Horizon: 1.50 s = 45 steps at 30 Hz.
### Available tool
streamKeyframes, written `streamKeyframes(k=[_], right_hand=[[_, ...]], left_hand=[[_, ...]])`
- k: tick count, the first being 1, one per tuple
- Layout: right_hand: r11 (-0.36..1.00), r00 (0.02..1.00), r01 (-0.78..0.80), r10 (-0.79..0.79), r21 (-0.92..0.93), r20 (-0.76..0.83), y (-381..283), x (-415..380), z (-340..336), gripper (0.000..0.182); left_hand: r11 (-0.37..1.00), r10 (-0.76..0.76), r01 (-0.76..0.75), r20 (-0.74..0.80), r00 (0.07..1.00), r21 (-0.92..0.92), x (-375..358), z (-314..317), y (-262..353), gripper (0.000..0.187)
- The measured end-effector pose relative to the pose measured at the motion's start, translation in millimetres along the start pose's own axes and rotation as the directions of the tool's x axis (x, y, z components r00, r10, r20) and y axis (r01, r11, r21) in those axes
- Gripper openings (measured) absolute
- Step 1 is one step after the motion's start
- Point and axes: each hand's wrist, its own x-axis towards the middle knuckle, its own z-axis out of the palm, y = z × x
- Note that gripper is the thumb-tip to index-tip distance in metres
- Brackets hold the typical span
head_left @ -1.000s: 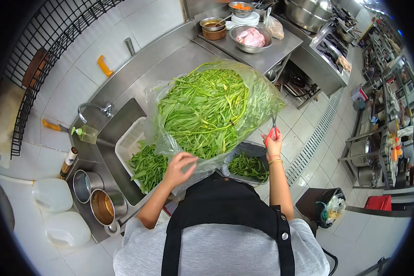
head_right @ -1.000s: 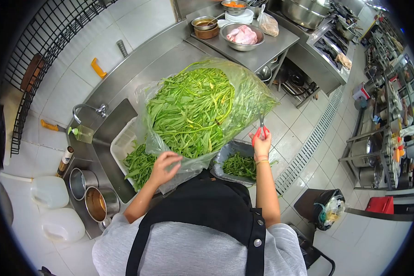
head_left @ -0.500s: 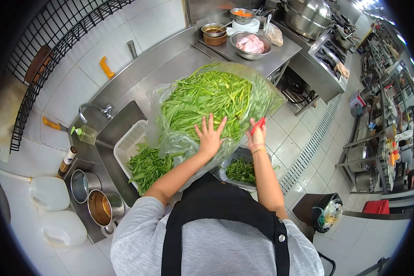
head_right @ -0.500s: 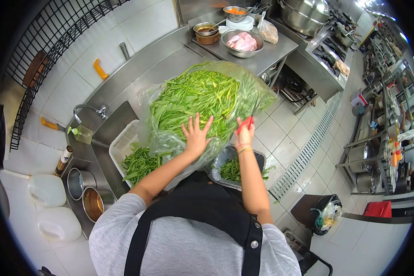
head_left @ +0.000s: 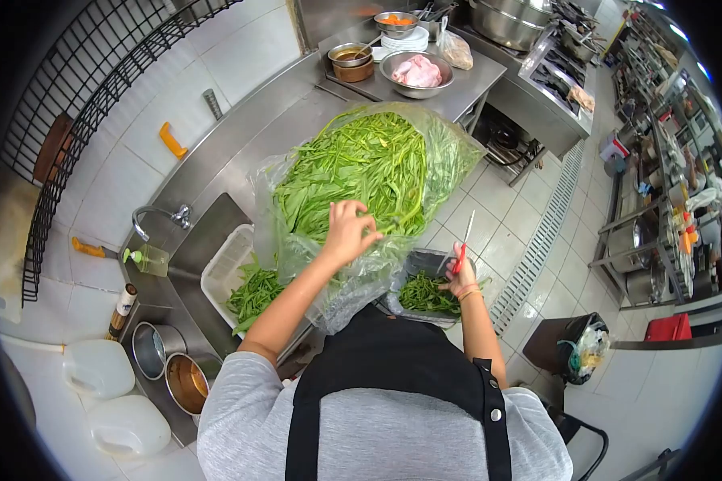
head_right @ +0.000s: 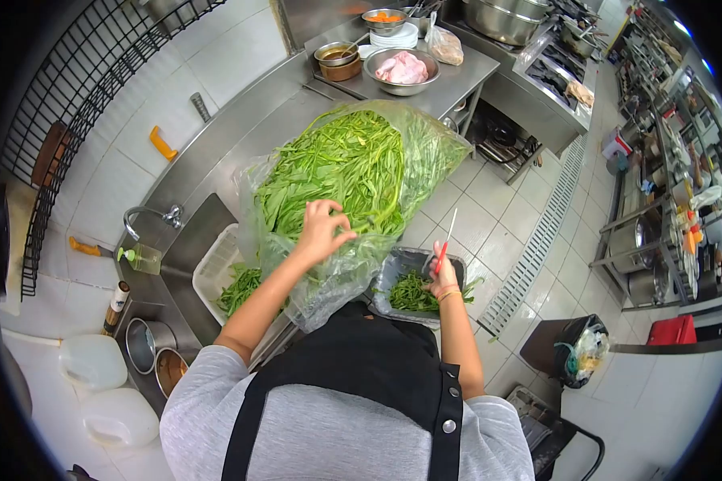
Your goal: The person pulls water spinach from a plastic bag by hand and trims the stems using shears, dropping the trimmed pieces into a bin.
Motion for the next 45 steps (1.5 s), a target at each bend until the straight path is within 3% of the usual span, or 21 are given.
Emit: streamKeyframes(k=[1, 3, 4, 5, 6, 7, 9, 12, 15, 18, 21, 27, 29, 31, 33, 35, 36, 37, 39, 43, 45], right_hand=[[0.998, 0.996, -0.050, 0.048, -0.028, -0.082, 10, -9, -1, 0.048], [0.998, 0.997, -0.050, 0.049, -0.030, -0.055, 23, -20, -8, 0.050], [0.998, 0.997, -0.053, 0.051, -0.036, -0.054, 31, -24, -13, 0.050], [0.998, 0.997, -0.054, 0.052, -0.044, -0.051, 37, -26, -17, 0.051], [0.997, 0.995, -0.056, 0.051, -0.044, -0.091, 41, -32, -18, 0.050], [0.998, 0.995, -0.055, 0.051, -0.043, -0.088, 43, -38, -19, 0.050], [0.999, 0.994, -0.022, 0.018, -0.036, -0.108, 47, -47, -20, 0.051], [0.997, 0.990, 0.031, -0.039, -0.067, -0.133, 56, -55, -25, 0.049], [0.993, 0.987, 0.042, -0.058, -0.107, -0.150, 66, -59, -38, 0.061], [0.971, 0.964, 0.193, -0.215, -0.143, -0.156, 68, -77, -35, 0.046], [0.965, 0.977, 0.133, -0.165, -0.225, -0.134, 75, -79, -56, 0.047], [0.933, 0.942, 0.194, -0.263, -0.301, -0.207, 79, -94, -74, 0.036], [0.913, 0.935, 0.227, -0.302, -0.340, -0.187, 77, -101, -77, 0.032], [0.808, 0.868, 0.442, -0.495, -0.389, -0.041, 66, -118, -71, 0.031], [0.770, 0.850, 0.488, -0.527, -0.411, 0.022, 51, -139, -64, 0.027], [0.730, 0.829, 0.531, -0.553, -0.431, 0.084, 37, -157, -57, 0.023], [0.751, 0.830, 0.549, -0.543, -0.368, 0.129, 32, -163, -53, 0.020], [0.769, 0.827, 0.562, -0.535, -0.304, 0.174, 26, -169, -49, 0.017], [0.745, 0.796, 0.605, -0.564, -0.282, 0.220, 11, -179, -37, 0.017], [0.833, 0.805, 0.547, -0.497, -0.081, 0.324, -17, -182, -12, 0.031], [0.883, 0.849, 0.468, -0.435, -0.044, 0.299, -24, -175, -7, 0.032]], left_hand=[[0.990, -0.035, 0.034, -0.001, 0.999, -0.137, 6, -11, 3, 0.022], [0.936, -0.059, 0.037, -0.055, 0.997, -0.349, 28, -31, 0, 0.016], [0.808, -0.042, 0.030, -0.007, 0.999, -0.589, 44, -35, -13, 0.014], [0.632, -0.065, 0.215, 0.225, 0.972, -0.744, 57, -64, -3, 0.013], [0.508, -0.122, 0.303, 0.281, 0.952, -0.806, 68, -86, 9, 0.015], [0.355, -0.181, 0.332, 0.284, 0.941, -0.874, 76, -97, 13, 0.018], [0.077, -0.080, 0.199, 0.193, 0.978, -0.977, 93, -110, 18, 0.019], [-0.114, -0.003, 0.112, 0.113, 0.994, -0.987, 108, -115, 25, 0.019], [-0.198, 0.014, 0.078, 0.077, 0.997, -0.977, 120, -105, 33, 0.019], [-0.232, 0.019, 0.046, 0.043, 0.999, -0.972, 128, -97, 54, 0.019], [-0.285, 0.049, 0.034, 0.021, 0.999, -0.958, 134, -88, 73, 0.018], [-0.460, 0.057, -0.044, -0.079, 0.995, -0.887, 150, -77, 95, 0.019], [-0.457, 0.053, -0.037, -0.068, 0.996, -0.889, 156, -75, 97, 0.018], [-0.432, 0.053, 0.003, -0.022, 0.998, -0.902, 160, -69, 97, 0.019], [-0.400, 0.085, 0.029, -0.006, 0.996, -0.916, 160, -61, 101, 0.016], [0.104, 0.163, 0.184, 0.199, 0.966, -0.977, 162, -50, 100, 0.013], [0.217, 0.112, 0.279, 0.308, 0.945, -0.935, 160, -48, 110, 0.011], [0.214, 0.114, 0.285, 0.313, 0.943, -0.935, 160, -37, 113, 0.011], [0.560, 0.328, 0.198, 0.435, 0.838, -0.804, 161, -10, 112, 0.014], [0.813, 0.487, -0.026, 0.654, 0.579, -0.582, 143, 8, 128, 0.019], [0.823, 0.517, -0.143, 0.622, 0.588, -0.549, 133, 14, 130, 0.020]])
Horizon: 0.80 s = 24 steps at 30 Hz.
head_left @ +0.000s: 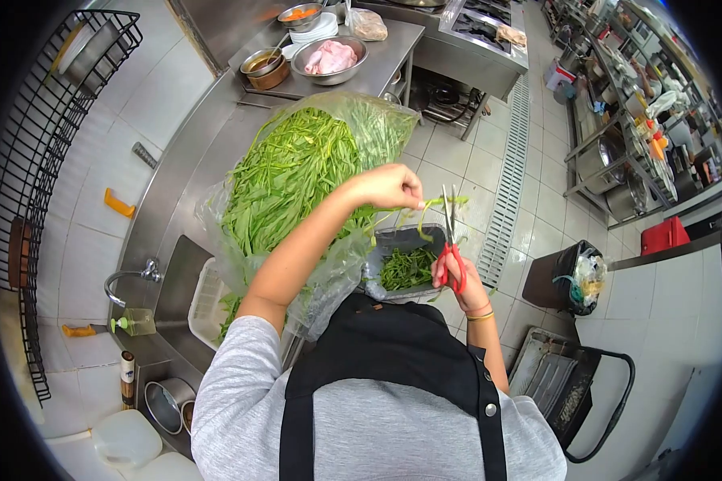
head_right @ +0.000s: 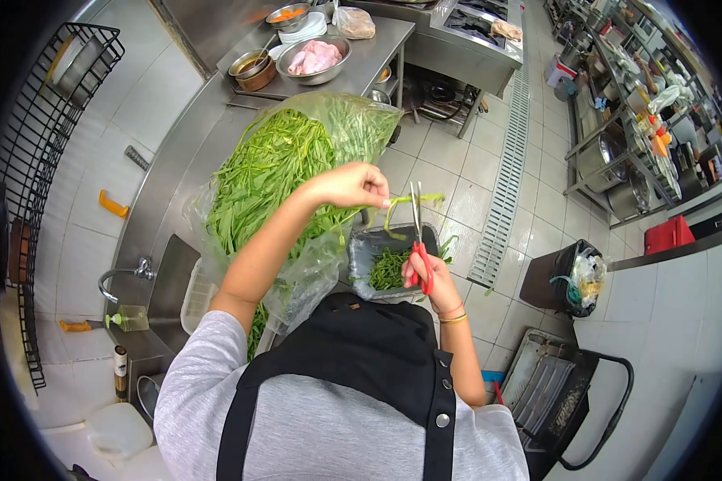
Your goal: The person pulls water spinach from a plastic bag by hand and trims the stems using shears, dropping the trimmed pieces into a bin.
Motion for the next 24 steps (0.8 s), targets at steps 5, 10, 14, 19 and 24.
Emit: streamKeyframes(k=[5, 10, 14, 19, 24], right_hand=[[0.995, 0.996, -0.086, 0.085, -0.046, -0.028, 1, 3, -1, 0.037], [0.970, 0.962, -0.243, 0.237, 0.029, 0.133, -2, -8, 3, 0.048], [0.973, 0.973, -0.211, 0.219, -0.091, 0.076, 9, 9, 7, 0.042], [0.988, 0.990, -0.141, 0.141, 0.060, 0.007, 5, 11, 5, 0.045], [0.963, 0.987, -0.142, 0.156, 0.229, -0.044, -3, -2, -16, 0.053]], left_hand=[[0.989, -0.106, 0.105, -0.002, 0.994, -0.107, -8, 10, -13, 0.020], [0.967, -0.143, 0.108, -0.143, 0.979, -0.229, -15, 1, -34, 0.021], [0.991, -0.050, 0.065, 0.127, 0.991, -0.119, -18, 3, -34, 0.021], [0.956, -0.008, -0.038, -0.157, 0.988, -0.289, -35, -10, -40, 0.027], [0.918, -0.155, 0.090, -0.142, 0.978, -0.386, -54, -17, -58, 0.028]])
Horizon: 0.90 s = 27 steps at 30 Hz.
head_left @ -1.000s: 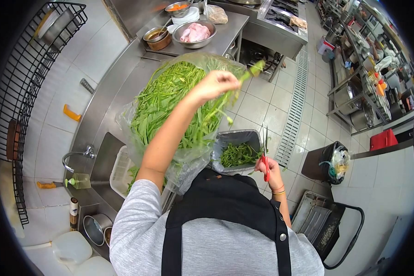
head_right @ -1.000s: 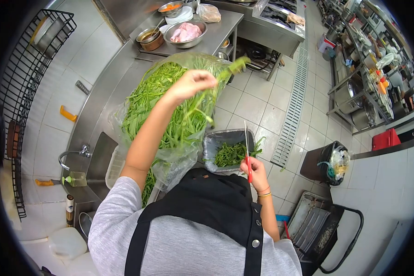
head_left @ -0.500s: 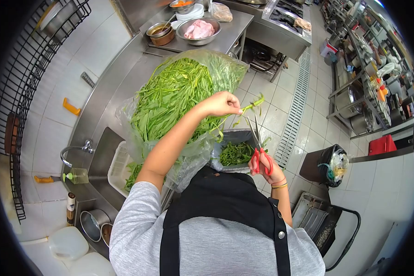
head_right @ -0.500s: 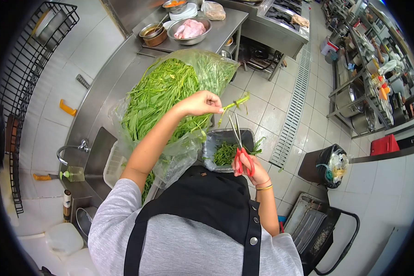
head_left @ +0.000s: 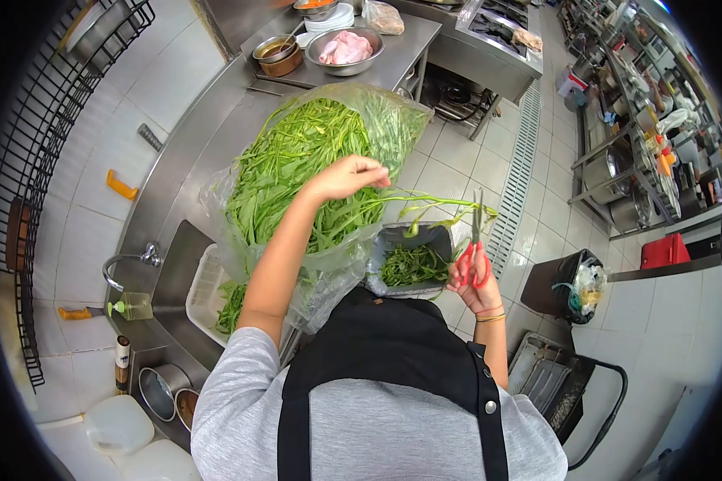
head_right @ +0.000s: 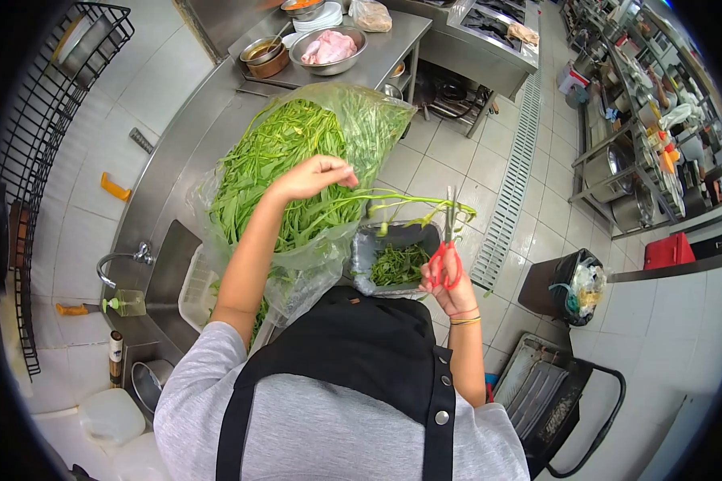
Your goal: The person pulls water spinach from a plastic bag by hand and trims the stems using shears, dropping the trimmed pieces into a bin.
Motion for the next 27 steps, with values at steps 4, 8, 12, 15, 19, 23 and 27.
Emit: streamKeyframes(k=[4, 8, 12, 15, 19, 23, 27], right_hand=[[0.977, 0.999, 0.000, -0.008, 0.212, 0.035, 8, -2, -27, 0.054], [0.912, 0.990, -0.130, 0.097, 0.388, 0.103, 28, 3, -40, 0.059], [0.883, 0.919, -0.393, 0.377, 0.255, 0.113, 60, 8, -57, 0.060], [0.719, 0.757, -0.653, 0.617, -0.236, -0.215, 70, -2, -57, 0.060], [0.662, 0.801, -0.564, 0.584, -0.494, -0.132, 48, -27, -62, 0.063], [0.726, 0.851, -0.410, 0.522, -0.553, 0.055, 31, -39, -58, 0.064], [0.910, 0.842, -0.384, 0.415, -0.157, 0.344, 35, -23, -23, 0.066]], left_hand=[[0.997, -0.058, 0.060, 0.055, 0.997, -0.039, -1, 25, 6, 0.023], [0.991, -0.130, 0.121, 0.164, 0.978, 0.066, 13, 37, -17, 0.019], [0.988, -0.151, 0.145, 0.147, 0.978, 0.053, 29, 45, -43, 0.013], [0.919, -0.377, 0.384, 0.080, 0.923, -0.093, 31, 55, -43, 0.012], [0.942, -0.334, 0.333, -0.036, 0.942, -0.041, 32, 68, -48, 0.012], [0.959, -0.284, 0.285, -0.114, 0.952, -0.010, 33, 75, -52, 0.010], [0.974, -0.224, 0.220, -0.084, 0.971, -0.049, 31, 92, -52, 0.008]])
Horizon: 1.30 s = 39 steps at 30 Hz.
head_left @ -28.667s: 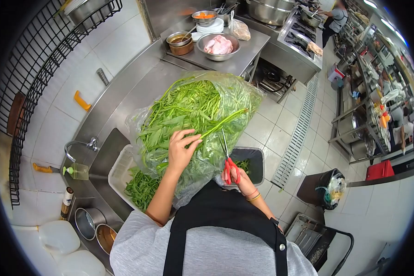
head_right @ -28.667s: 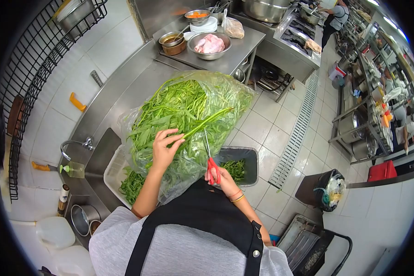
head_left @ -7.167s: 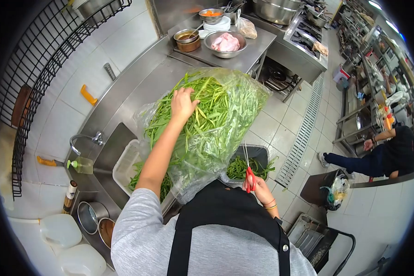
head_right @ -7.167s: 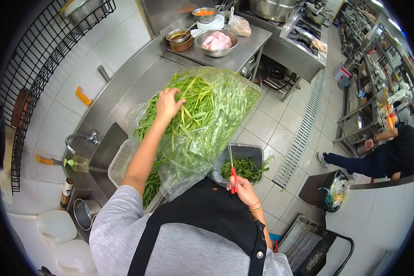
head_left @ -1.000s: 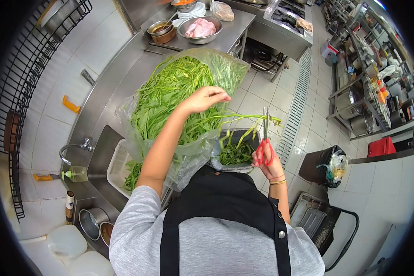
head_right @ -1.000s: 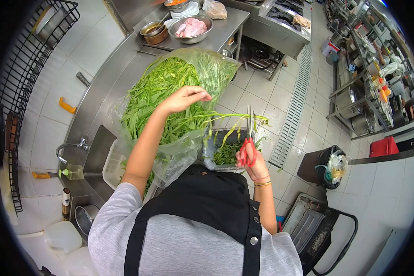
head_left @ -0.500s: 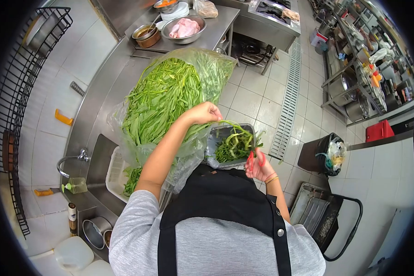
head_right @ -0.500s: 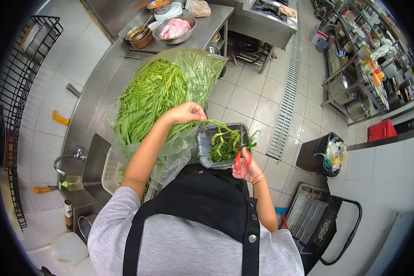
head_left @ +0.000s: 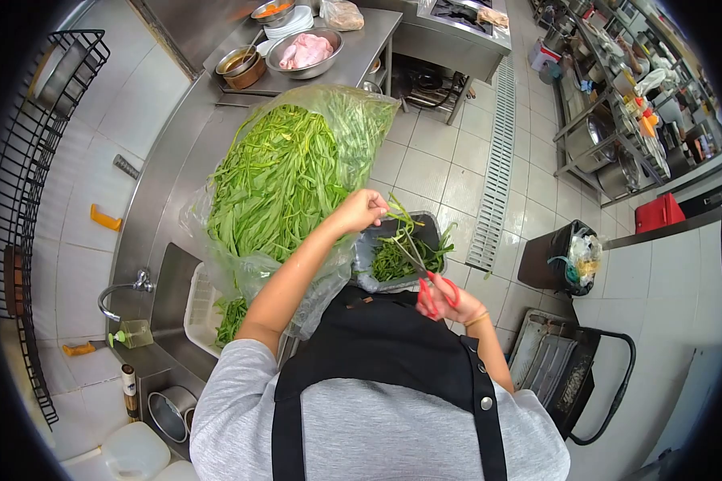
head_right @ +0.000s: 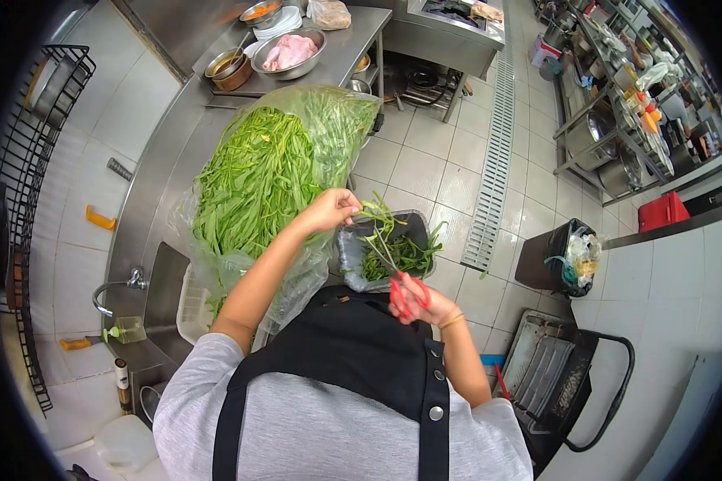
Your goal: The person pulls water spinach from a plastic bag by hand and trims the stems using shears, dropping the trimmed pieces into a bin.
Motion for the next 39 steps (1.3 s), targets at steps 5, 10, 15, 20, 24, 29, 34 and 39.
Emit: streamKeyframes(k=[5, 10, 15, 20, 24, 29, 34, 39], right_hand=[[0.986, 0.992, -0.018, 0.038, 0.164, -0.117, 9, 40, 2, 0.065], [0.982, 0.951, -0.024, 0.080, 0.186, -0.298, 15, 49, 0, 0.062], [0.980, 0.807, -0.178, 0.199, 0.093, -0.556, 37, 61, -21, 0.056], [0.985, 0.861, -0.125, 0.168, 0.121, -0.480, 44, 54, -31, 0.059], [0.985, 0.840, -0.142, 0.173, 0.098, -0.514, 36, 60, -22, 0.063], [0.987, 0.845, -0.158, 0.148, 0.024, -0.514, 30, 72, -17, 0.062], [0.990, 0.841, -0.133, 0.088, -0.046, -0.534, 28, 68, -14, 0.062], [0.990, 0.831, -0.127, 0.071, -0.063, -0.552, 35, 60, -21, 0.061]], left_hand=[[1.000, 0.007, -0.008, 0.036, 0.999, 0.013, -12, 17, 4, 0.009], [0.996, -0.003, 0.002, 0.014, 1.000, 0.087, -16, 39, -13, 0.009], [0.912, 0.154, -0.068, -0.184, 0.971, 0.404, -22, 51, -48, 0.017], [0.908, 0.382, -0.104, -0.699, 0.605, 0.406, -63, -10, 7, 0.040], [0.900, 0.259, 0.236, -0.885, 0.387, 0.366, -62, -73, 14, 0.044], [0.816, 0.338, 0.312, -0.840, 0.425, 0.486, -36, -110, 4, 0.044], [0.843, 0.243, 0.315, -0.831, 0.501, 0.436, -29, -115, -10, 0.023], [0.857, 0.244, 0.288, -0.828, 0.505, 0.428, -33, -112, -12, 0.024]])
